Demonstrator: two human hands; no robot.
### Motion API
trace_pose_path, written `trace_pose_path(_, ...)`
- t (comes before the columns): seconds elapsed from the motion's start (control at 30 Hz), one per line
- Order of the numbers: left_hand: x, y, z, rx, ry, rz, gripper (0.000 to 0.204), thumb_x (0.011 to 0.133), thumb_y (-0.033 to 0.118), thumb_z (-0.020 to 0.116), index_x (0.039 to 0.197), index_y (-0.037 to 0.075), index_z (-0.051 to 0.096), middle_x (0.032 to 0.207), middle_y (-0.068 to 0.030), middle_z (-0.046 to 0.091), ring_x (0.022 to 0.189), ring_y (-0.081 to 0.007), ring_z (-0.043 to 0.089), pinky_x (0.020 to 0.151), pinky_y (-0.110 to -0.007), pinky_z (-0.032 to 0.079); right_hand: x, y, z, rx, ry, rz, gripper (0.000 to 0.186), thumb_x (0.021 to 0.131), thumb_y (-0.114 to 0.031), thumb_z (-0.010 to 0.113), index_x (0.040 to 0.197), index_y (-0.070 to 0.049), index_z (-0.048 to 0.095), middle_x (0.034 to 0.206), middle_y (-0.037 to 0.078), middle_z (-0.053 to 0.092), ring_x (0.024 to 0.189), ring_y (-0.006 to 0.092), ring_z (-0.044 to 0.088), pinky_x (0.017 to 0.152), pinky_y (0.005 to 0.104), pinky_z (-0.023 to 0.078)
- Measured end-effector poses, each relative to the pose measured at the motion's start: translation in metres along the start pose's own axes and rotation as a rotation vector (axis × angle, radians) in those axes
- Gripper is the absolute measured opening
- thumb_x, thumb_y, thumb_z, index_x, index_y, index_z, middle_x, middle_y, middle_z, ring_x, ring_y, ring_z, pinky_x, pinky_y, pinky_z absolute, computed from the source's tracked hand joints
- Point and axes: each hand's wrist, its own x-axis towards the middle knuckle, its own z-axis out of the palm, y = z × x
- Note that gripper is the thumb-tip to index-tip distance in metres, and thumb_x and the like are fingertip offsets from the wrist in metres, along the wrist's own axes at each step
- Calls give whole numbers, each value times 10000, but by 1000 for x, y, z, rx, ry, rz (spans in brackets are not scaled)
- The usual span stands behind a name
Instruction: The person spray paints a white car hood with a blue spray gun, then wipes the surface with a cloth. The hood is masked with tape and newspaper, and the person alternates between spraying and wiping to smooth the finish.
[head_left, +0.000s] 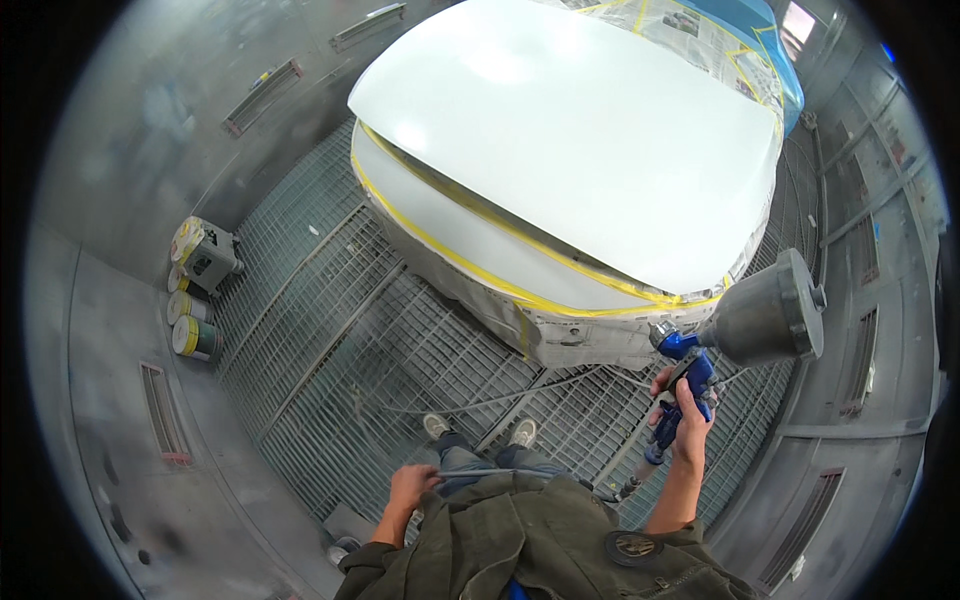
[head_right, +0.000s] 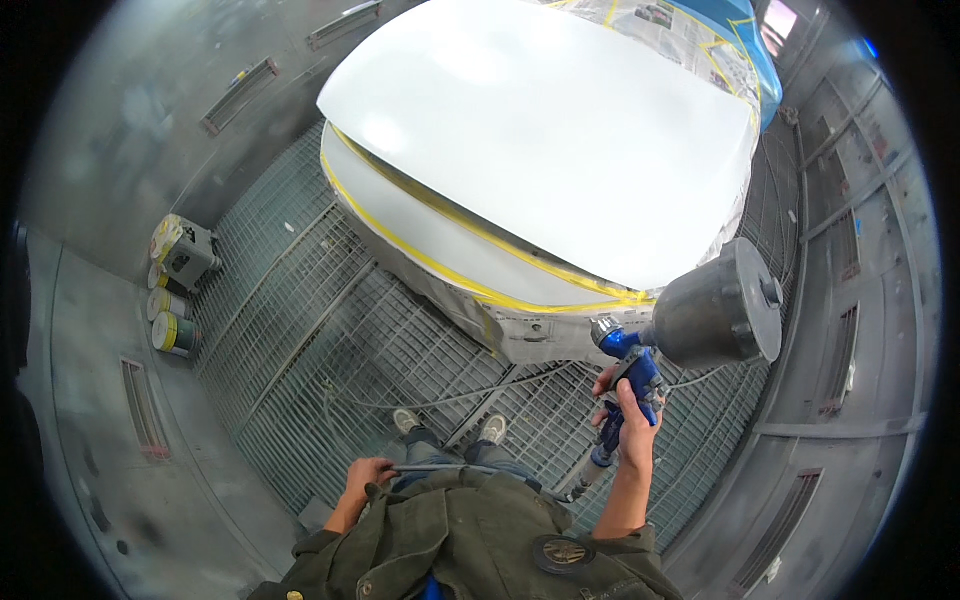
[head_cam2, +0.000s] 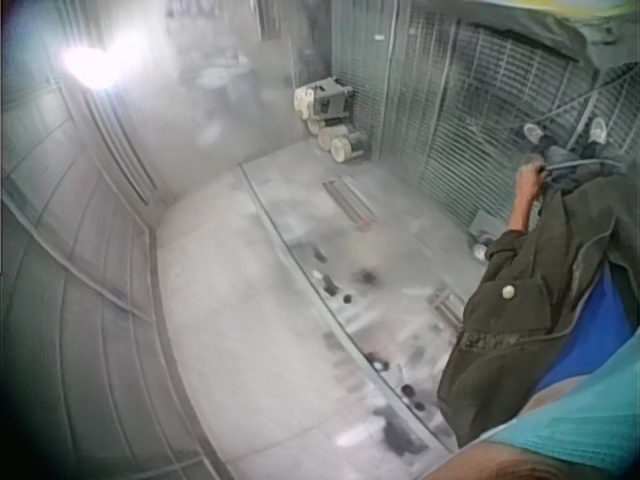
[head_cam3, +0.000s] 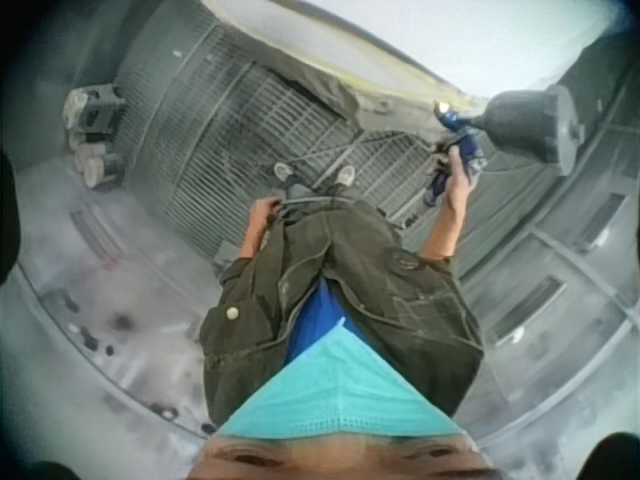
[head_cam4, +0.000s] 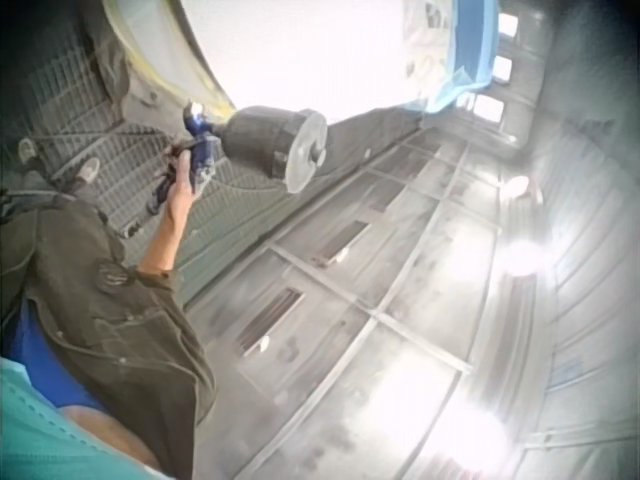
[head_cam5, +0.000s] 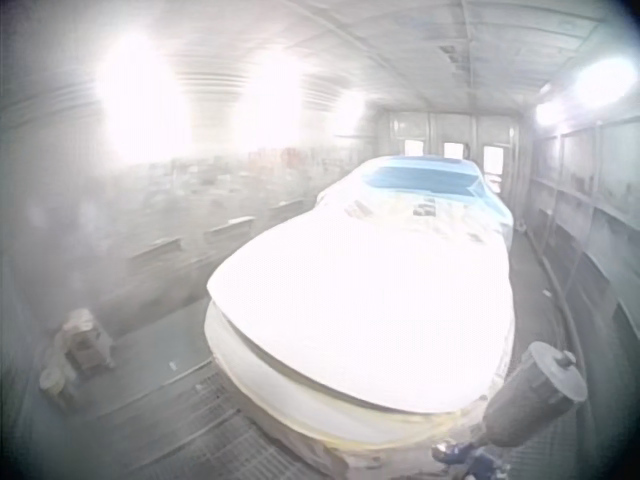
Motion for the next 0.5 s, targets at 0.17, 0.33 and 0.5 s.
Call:
trace_pose_path(0.17,11,-8,-5,30,-32,15,271,780,331,728,1012,193,754,907,-76,715,875,-329,667,732,-449,528,-7,9,-16,12,69,-17,272,933,-225,635,1095,-9,608,976,112,653,825,195,640,474,289,511)
trace_pose_path(0.33,29,-25,-18,69,-4,81,291,779,329,744,1017,160,753,916,-89,721,882,-334,670,746,-446,532,-13,17,-17,14,197,-45,259,946,-226,612,1095,-13,616,956,105,656,813,184,641,469,290,508)
trace_pose_path(0.5,53,-40,-45,114,-19,114,284,775,308,766,1004,140,760,937,-97,728,866,-335,674,759,-447,537,-12,24,3,-19,311,-62,257,958,-234,592,1084,-11,621,955,97,660,813,174,640,470,284,500)
